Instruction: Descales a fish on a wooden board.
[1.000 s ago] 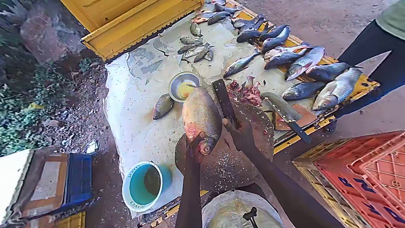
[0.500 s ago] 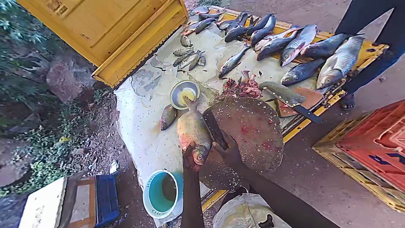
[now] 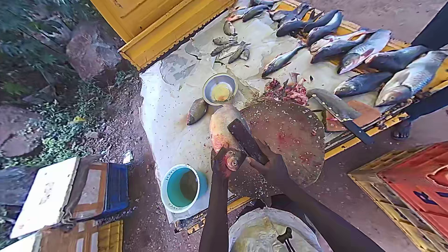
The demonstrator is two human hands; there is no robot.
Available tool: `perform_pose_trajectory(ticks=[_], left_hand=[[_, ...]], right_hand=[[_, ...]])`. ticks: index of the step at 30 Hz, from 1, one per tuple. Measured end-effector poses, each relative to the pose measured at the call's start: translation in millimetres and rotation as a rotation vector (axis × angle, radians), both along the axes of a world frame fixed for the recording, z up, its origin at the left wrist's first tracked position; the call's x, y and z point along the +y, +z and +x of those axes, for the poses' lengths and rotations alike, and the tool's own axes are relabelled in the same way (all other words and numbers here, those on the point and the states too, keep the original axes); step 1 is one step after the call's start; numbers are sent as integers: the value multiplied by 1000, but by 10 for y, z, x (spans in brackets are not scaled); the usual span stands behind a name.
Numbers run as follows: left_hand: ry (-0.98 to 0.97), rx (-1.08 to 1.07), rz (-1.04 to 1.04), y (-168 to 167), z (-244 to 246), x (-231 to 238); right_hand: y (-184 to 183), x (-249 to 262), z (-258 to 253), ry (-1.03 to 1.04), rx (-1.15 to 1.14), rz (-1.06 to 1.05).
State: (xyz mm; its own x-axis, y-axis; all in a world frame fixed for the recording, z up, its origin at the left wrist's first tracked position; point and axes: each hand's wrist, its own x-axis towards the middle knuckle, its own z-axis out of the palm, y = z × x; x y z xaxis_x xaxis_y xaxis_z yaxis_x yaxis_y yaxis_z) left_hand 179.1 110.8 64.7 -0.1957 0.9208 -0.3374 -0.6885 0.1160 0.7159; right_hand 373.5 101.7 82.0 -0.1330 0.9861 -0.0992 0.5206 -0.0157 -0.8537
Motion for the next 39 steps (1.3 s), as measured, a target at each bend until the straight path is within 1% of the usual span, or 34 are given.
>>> perform_pose_trajectory(ticks=[1,2,3,5,6,7,8,10,11,12,13,14,16,17,18,19,21,22,23,24,26,27,28,30,31,32,33,35,36,37,38,39], left_hand=[[-13,-16,-16,-42,50,-55],[-19,-32,-26,-73,119,-78],[-17,-56,-24,-70,169,-83],[4,-76,-6,25,95,127],[11,-68,-14,42,15,197],[4,-53,-40,14,-44,117],[-3,-43,-49,-30,-56,78],[-17,-50,-45,-117,1,82],[-17,-68,-41,-165,76,69],[-6,-92,-33,-194,166,97],[4,-116,-32,-202,229,96],[24,-122,-41,-160,238,142],[45,-122,-43,-69,170,393],[44,-115,-56,-84,123,372],[38,-113,-54,-115,123,330],[26,-118,-46,-141,138,310],[36,-160,-43,-190,296,272],[52,-186,-42,-185,375,289],[71,-197,-60,-167,428,270],[73,-206,-73,-135,423,306],[55,-190,-106,-130,338,438],[7,-142,-145,-164,277,401],[-64,-74,-177,-205,211,381],[-228,85,-246,-306,136,358],[-295,216,-287,-400,142,349],[-344,416,-304,-514,135,326],[-391,661,-296,-626,145,212],[-583,1158,-139,-948,227,-91],[-687,1384,-51,-1116,274,-46],[-712,1567,-5,-1238,305,11],[-685,1652,6,-1303,332,-68],[-628,1661,16,-1339,352,-205]], right_hand=[[57,236,-45,-39,39,-11],[30,360,-111,-108,103,-9],[-42,304,-176,-160,140,-15],[-276,-98,-234,-189,131,25],[-429,-376,-180,-160,127,18],[-508,-649,-74,-122,129,-41],[-504,-647,43,-86,135,-75],[-352,-94,52,-109,195,-59],[-275,203,-16,-151,224,-62],[-254,396,-110,-207,243,-59],[-286,341,-172,-236,249,-65],[-350,122,-198,-228,239,-64],[-510,-285,-78,-141,180,-22],[-516,-441,19,-94,162,-58],[-464,-396,110,-66,160,-89],[-374,-164,124,-74,175,-100],[-212,425,71,-159,207,-90],[-201,558,8,-201,189,-85],[-259,413,-22,-215,166,-96],[-362,114,-21,-200,140,-99],[-546,-507,153,-129,111,-126],[-554,-695,294,-104,118,-165],[-541,-661,414,-129,124,-140],[-439,-170,643,-252,135,-51],[-395,152,766,-296,92,-56],[-375,446,847,-292,18,-87],[-397,600,907,-240,-99,-146],[-538,608,995,-96,-307,-280],[-620,731,991,-41,-367,-305],[-716,848,941,-26,-396,-314],[-832,817,859,-39,-418,-328],[-924,677,734,-68,-426,-341]])
